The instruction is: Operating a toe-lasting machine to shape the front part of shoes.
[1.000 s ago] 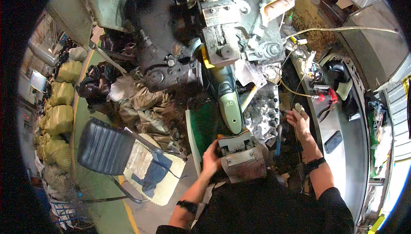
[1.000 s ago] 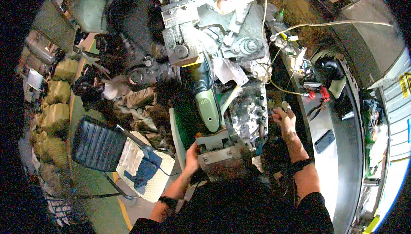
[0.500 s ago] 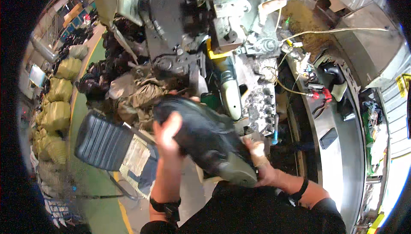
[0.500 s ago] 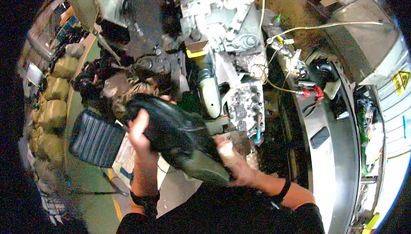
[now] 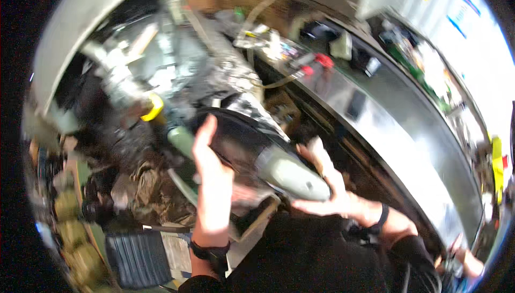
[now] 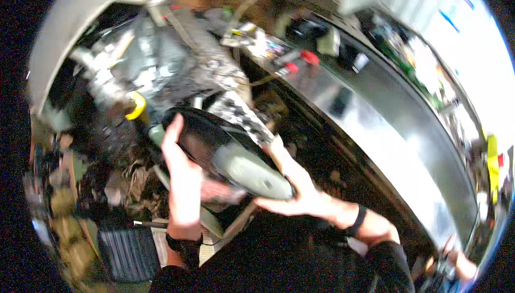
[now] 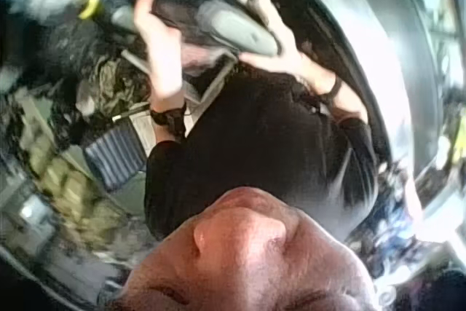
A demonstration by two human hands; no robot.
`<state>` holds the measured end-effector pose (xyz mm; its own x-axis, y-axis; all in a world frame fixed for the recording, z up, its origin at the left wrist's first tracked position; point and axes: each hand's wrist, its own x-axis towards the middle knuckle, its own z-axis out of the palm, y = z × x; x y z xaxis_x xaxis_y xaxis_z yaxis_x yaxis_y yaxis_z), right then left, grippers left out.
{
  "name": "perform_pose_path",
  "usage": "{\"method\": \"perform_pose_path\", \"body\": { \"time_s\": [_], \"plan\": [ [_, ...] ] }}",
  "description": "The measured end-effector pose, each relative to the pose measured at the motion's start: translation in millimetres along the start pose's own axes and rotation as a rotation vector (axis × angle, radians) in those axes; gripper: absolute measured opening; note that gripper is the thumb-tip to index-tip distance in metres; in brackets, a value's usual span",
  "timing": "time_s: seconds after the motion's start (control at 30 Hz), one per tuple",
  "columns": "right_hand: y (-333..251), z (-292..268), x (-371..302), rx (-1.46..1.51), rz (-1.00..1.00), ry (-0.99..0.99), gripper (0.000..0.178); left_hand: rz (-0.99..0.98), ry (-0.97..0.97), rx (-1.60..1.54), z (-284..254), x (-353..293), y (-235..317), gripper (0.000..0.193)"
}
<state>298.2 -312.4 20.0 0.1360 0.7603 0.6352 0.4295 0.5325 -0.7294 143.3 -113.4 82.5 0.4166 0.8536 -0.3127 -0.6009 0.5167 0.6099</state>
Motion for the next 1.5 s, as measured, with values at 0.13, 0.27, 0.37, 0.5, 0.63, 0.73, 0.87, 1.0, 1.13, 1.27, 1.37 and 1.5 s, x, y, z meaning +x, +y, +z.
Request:
{"method": "perform_pose_path", "body": {
  "time_s": [0.13,0.27,0.37,0.5,0.63,0.73,0.87,1.0,1.13,1.27,1.37,1.5],
  "plan": [
    [1.0,-51.6,-11.0,0.035,-0.082,0.130,0.119,-0.122,-0.058,0.074,16.3,23.5,-59.8,0.028],
    [-10.8,-109.8,-46.9,-0.065,0.169,0.135,0.124,-0.185,-0.063,0.168,42.6,27.0,-130.5,0.030],
    [-9.5,-142.0,-81.9,-0.039,0.276,0.221,0.115,-0.288,-0.051,0.215,61.6,26.9,-185.2,0.035],
    [-0.5,-182.3,-128.1,0.053,0.588,0.532,0.079,-0.507,-0.080,0.291,88.1,19.2,-263.4,0.046],
    [39.3,-235.3,-217.0,0.435,0.867,1.121,0.073,-0.798,-0.184,0.618,67.2,20.0,-335.6,0.051],
    [32.3,-304.9,-336.5,0.591,0.981,1.369,0.062,-0.708,-0.405,0.793,51.0,12.1,-355.2,0.045],
    [-42.6,-409.8,-467.6,0.679,0.987,1.764,0.054,-0.573,-0.384,0.981,0.7,12.7,-343.6,0.049],
    [-97.3,-487.6,-641.4,0.311,0.918,1.847,0.052,-0.401,-0.280,0.911,-62.7,10.6,-324.3,0.052],
    [-44.8,-499.1,-596.9,0.238,1.021,1.837,0.051,-0.294,-0.161,0.784,-113.7,-10.7,-305.3,0.048],
    [57.8,-476.3,-498.4,0.667,0.837,0.930,0.050,-0.348,-0.098,0.817,-136.1,-29.6,-291.4,0.048],
    [185.4,-403.6,-356.9,0.381,0.827,0.993,0.048,-0.377,-0.169,0.840,-149.9,-33.9,-280.5,0.051],
    [187.7,-159.9,-59.9,0.074,0.746,0.483,0.060,-0.364,-0.280,0.749,-133.2,-55.3,-220.7,0.054]
  ]
}}
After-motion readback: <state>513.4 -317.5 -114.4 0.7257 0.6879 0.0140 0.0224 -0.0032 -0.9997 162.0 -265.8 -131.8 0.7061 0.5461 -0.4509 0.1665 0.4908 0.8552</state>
